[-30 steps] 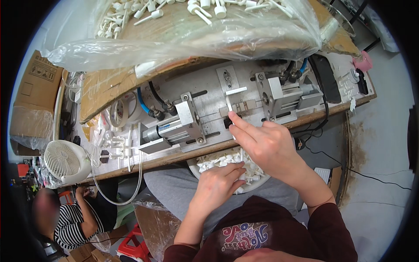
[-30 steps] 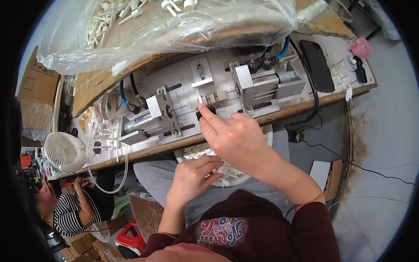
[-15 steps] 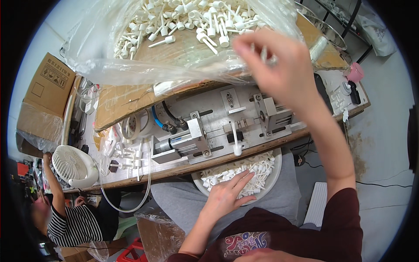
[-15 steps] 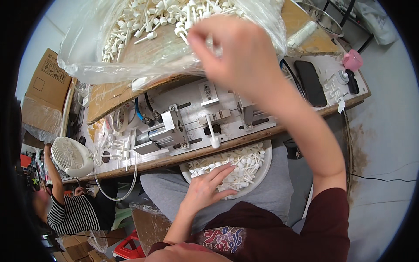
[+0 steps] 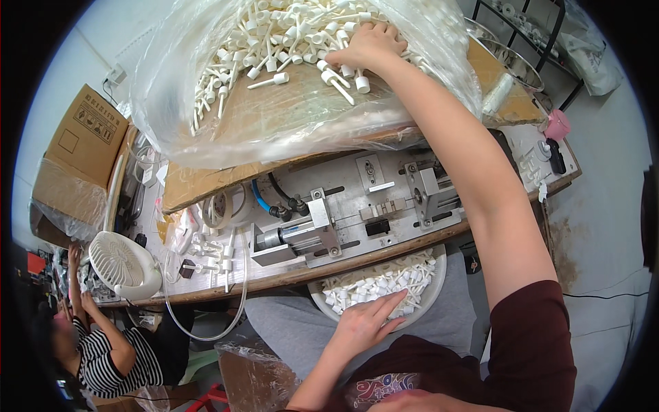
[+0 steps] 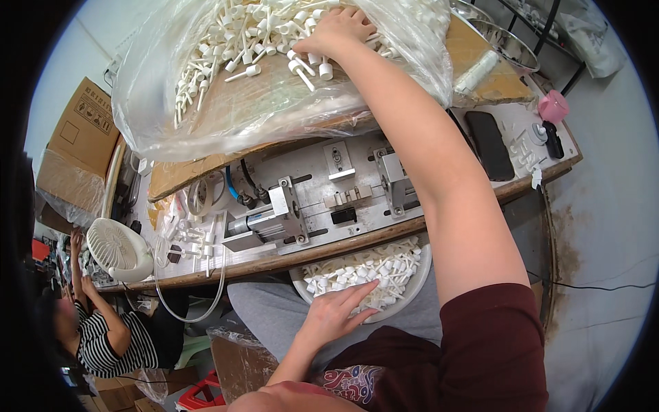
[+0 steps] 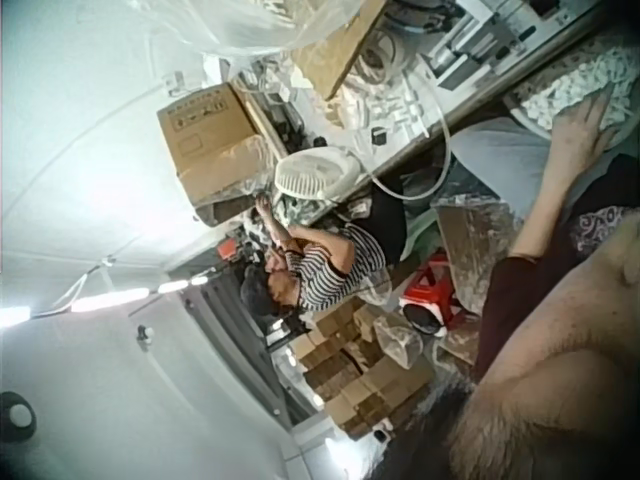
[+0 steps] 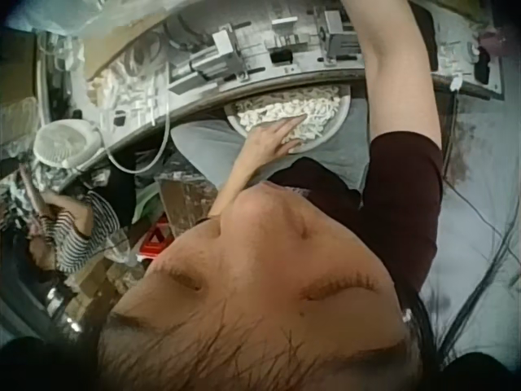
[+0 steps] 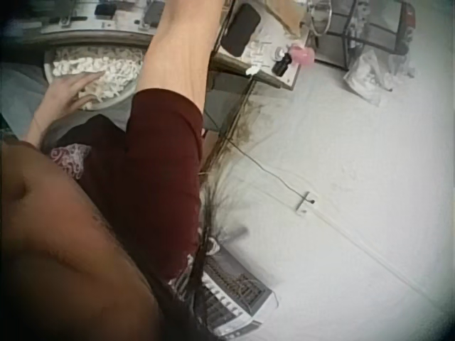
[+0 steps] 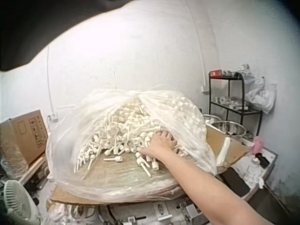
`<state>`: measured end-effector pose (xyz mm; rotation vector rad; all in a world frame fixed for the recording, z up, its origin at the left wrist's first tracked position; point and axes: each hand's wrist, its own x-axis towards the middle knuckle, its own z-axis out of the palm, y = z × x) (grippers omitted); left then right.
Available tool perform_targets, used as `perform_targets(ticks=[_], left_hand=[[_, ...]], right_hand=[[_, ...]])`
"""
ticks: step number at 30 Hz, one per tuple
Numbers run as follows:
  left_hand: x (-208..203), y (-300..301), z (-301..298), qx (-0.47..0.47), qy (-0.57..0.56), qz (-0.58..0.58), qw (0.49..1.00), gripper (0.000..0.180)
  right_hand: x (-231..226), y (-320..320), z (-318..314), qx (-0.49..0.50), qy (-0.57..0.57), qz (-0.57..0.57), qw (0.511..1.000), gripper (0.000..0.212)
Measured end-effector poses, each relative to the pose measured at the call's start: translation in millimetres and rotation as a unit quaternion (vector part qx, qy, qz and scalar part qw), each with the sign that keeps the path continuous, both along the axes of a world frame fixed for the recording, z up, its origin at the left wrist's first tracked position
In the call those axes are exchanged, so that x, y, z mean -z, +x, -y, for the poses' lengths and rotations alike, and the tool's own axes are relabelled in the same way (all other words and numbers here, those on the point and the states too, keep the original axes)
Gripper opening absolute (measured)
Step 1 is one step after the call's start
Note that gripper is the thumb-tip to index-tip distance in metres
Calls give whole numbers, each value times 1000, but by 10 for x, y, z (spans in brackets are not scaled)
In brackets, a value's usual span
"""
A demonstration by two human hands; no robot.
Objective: The recorder is assembling small plastic sprayer components using a pneumatic assembly machine.
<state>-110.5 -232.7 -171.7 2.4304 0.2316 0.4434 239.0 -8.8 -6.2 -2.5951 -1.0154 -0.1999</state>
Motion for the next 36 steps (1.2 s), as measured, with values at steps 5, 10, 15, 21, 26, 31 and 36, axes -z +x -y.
perform_targets(ticks=[5,10,15,21,26,31,36], left_hand=[[79,-17,23,-12,-2,0,1000,55],[133,6,59,-16,-2,15,1000,53],[168,-41,65,-15,-8,8,1000,48],[222,-54,56,-14,-9,10,1000,42],[269,-19,70,-8,-11,8,1000,40],[306,-67,67,-17,-1,-16,1000,39],[479,-84,62,-35,10,0,999,44]], right_hand=[[2,17,41,-4,-18,-33,999,114],[-35,10,124,-27,-14,-37,999,106],[-83,-41,363,-115,-34,-45,992,96],[-114,-133,589,-247,-35,-46,967,94],[-171,-193,690,-324,-72,-4,943,86],[-260,-327,610,-391,-60,-17,918,84],[-157,13,712,-375,4,4,927,83]])
